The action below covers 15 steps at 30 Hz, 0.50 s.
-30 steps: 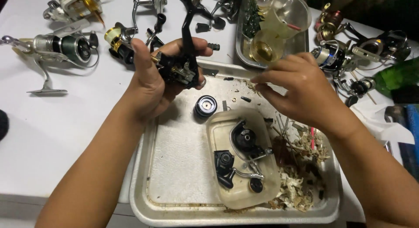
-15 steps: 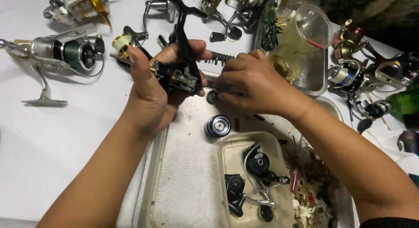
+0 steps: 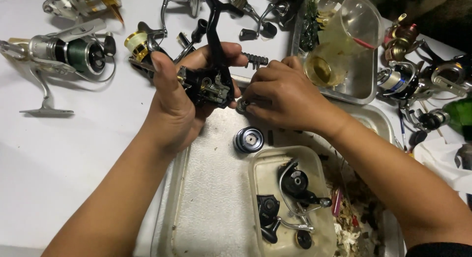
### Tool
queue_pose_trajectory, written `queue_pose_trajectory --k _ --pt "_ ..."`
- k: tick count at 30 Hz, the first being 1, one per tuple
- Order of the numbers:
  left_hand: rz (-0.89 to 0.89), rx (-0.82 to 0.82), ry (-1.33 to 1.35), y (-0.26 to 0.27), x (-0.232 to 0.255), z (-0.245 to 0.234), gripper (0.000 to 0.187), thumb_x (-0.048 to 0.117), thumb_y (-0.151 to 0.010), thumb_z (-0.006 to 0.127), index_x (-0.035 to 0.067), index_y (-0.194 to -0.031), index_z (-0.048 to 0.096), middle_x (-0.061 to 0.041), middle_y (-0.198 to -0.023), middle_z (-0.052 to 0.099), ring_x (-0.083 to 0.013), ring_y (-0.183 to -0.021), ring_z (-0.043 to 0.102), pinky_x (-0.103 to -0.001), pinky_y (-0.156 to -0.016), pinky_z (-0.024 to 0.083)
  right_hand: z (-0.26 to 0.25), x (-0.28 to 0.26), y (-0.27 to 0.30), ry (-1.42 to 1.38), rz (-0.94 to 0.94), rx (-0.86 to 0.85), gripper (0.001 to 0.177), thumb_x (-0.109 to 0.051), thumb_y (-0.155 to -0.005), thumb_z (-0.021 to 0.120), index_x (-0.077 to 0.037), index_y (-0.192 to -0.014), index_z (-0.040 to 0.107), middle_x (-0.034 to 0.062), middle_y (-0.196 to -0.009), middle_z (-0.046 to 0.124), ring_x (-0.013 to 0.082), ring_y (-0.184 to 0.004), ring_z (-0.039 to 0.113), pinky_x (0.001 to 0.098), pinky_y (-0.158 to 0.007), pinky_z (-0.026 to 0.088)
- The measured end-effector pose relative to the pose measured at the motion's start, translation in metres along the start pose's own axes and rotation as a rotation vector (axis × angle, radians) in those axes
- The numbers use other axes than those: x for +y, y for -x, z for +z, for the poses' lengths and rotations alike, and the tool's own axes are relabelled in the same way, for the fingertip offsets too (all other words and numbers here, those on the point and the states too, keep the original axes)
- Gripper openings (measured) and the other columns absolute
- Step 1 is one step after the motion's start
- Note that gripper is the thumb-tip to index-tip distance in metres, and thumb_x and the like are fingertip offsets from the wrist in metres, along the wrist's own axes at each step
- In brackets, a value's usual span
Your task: Disassembling, cleaning, and repairing a fishing reel using various tools on a workbench.
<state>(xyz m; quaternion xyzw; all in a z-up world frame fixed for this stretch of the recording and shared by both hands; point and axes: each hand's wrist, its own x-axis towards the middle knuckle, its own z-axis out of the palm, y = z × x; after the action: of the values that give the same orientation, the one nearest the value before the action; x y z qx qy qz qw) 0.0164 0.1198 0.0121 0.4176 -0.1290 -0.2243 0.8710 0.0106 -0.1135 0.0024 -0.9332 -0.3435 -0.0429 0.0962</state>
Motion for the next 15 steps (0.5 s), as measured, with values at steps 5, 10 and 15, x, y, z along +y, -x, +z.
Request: queue_pose_trajectory --k 5,10,15 --pt "0.002 0.01 -0.016 0.001 0.001 0.0 0.109 0.084 -0.062 0.047 0.0 -0.13 0.059 -0.016 -0.123 0.066 -0.0191 -0.087 0.065 -0.033 -0.078 0.059 0.007 0.001 0.001 -0.023 0.021 0.021 0.018 -0.032 -0.088 0.073 -0.017 -0.098 0.073 0.0003 -0.09 0.064 0.0268 -0.089 0.055 0.0446 -0.082 0.031" --pt "0.002 -0.02 0.007 0.002 -0.004 -0.002 0.107 0.084 -0.064 0.047 0.0 -0.131 0.059 -0.015 -0.125 0.064 -0.0199 -0.087 0.065 -0.033 -0.079 0.059 0.005 0.002 0.011 -0.167 0.064 0.09 0.016 -0.027 -0.087 0.072 -0.013 -0.095 0.069 0.0017 -0.099 0.068 0.0229 -0.093 0.059 0.0404 -0.086 0.034" --pt "0.044 -0.133 0.023 0.002 -0.013 -0.003 0.103 0.084 -0.072 0.045 0.0 -0.129 0.06 -0.015 -0.126 0.064 -0.0211 -0.086 0.065 -0.036 -0.078 0.058 -0.013 0.008 0.043 -0.403 0.07 0.247 0.017 -0.021 -0.093 0.063 -0.008 -0.103 0.066 0.008 -0.108 0.073 0.0214 -0.104 0.071 0.0368 -0.099 0.055"
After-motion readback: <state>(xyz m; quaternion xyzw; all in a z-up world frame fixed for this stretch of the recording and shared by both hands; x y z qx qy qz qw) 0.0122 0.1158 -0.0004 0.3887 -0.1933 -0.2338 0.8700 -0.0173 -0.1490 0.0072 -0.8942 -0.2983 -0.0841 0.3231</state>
